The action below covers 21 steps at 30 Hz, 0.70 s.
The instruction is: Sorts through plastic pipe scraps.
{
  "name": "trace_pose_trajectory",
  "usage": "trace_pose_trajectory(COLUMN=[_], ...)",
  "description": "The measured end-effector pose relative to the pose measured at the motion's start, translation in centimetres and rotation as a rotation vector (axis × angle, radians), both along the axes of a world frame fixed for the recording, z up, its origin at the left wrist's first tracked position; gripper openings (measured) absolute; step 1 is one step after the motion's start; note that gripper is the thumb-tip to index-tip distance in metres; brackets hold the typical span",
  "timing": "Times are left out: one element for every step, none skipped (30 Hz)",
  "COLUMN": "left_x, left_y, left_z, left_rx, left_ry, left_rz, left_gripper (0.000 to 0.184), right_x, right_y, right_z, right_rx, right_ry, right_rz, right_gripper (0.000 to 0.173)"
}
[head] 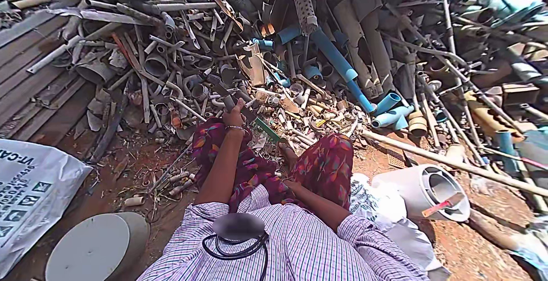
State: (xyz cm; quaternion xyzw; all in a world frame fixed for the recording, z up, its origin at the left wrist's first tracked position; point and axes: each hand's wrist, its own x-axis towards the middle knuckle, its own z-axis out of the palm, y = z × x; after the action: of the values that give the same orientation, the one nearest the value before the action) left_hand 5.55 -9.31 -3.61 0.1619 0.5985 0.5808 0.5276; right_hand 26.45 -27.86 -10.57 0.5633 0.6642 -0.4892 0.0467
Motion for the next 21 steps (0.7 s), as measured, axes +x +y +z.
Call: trace_pose_trajectory(left_x=[0.2, 0.4, 0.6, 0.9, 1.0, 1.1, 1.2, 1.2, 1.2, 1.3, 1.5, 1.7, 1.9, 2.1, 2.2, 2.2, 2.3, 2.4, 2.4, 2.5, 2.4], left_y=[0.2, 0.3, 0.4, 0.6, 0.7, 0.8, 1.0, 1.1, 1.2, 1.3, 1.4, 1.5, 1.6, 1.6, 1.6, 1.6, 1.6, 1.7, 1.6, 1.6, 1.6], left_z=[0.1, 0.2, 0.2, 0.2, 0.2, 0.0, -0.1, -0.3, -0.5, -0.6, -0.6, -0.4, -0.1, 0.0, -0.1, -0.1, -0.1, -0.1, 0.0, 0.1, 0.1], left_rx=[0.0, -0.002, -0.002, -0.004, -0.008, -0.018, -0.027, -0.028, -0.021, -0.016, -0.018, -0.027, -0.033, -0.032, -0.034, -0.034, -0.029, -0.027, -0.028, -0.029, -0.028], left_ry=[0.005, 0.008, 0.011, 0.02, 0.031, 0.049, 0.069, 0.078, 0.081, 0.083, 0.089, 0.096, 0.095, 0.101, 0.113, 0.119, 0.12, 0.118, 0.117, 0.118, 0.12], left_rz=[0.009, 0.011, 0.011, 0.009, 0.003, -0.004, -0.008, -0.02, -0.027, -0.027, -0.02, -0.017, -0.007, -0.001, -0.005, -0.005, -0.001, -0.003, -0.007, -0.01, -0.009], left_gripper=[0.027, 0.028, 0.028, 0.029, 0.029, 0.029, 0.029, 0.028, 0.028, 0.028, 0.027, 0.026, 0.025, 0.024, 0.024, 0.024, 0.023, 0.022, 0.022, 0.022, 0.022], right_x=[0.1, 0.2, 0.2, 0.2, 0.1, -0.1, -0.2, -0.4, -0.6, -0.8, -1.3, -2.1, -2.7, -3.1, -3.5, -3.7, -3.8, -3.7, -3.5, -3.2, -2.6], right_y=[0.1, 0.3, 0.4, 0.5, 0.5, 0.6, 0.7, 0.8, 1.0, 1.4, 2.2, 3.5, 4.5, 5.0, 5.2, 5.3, 5.6, 5.8, 5.7, 5.5, 5.0], right_z=[0.4, 1.0, 1.3, 1.6, 2.0, 2.2, 2.3, 2.1, 1.4, 0.8, 0.2, -0.3, -0.4, -0.3, 0.4, 0.9, 0.7, 0.6, 0.7, 0.7, 0.4], right_rx=[-0.001, 0.0, 0.005, 0.009, -0.014, -0.023, -0.022, -0.027, -0.03, -0.05, -0.104, -0.196, -0.256, -0.282, -0.291, -0.294, -0.298, -0.303, -0.309, -0.306, -0.276], right_ry=[-0.006, -0.006, 0.002, 0.018, 0.028, 0.038, 0.035, 0.017, -0.019, -0.072, -0.147, -0.246, -0.301, -0.32, -0.327, -0.335, -0.34, -0.343, -0.339, -0.332, -0.308], right_rz=[0.026, 0.051, 0.067, 0.061, 0.043, 0.035, 0.04, 0.046, 0.063, 0.084, 0.121, 0.168, 0.186, 0.19, 0.186, 0.191, 0.206, 0.221, 0.217, 0.21, 0.194], right_gripper=[0.036, 0.037, 0.037, 0.036, 0.036, 0.036, 0.035, 0.035, 0.036, 0.037, 0.038, 0.04, 0.041, 0.041, 0.041, 0.04, 0.04, 0.04, 0.04, 0.04, 0.039])
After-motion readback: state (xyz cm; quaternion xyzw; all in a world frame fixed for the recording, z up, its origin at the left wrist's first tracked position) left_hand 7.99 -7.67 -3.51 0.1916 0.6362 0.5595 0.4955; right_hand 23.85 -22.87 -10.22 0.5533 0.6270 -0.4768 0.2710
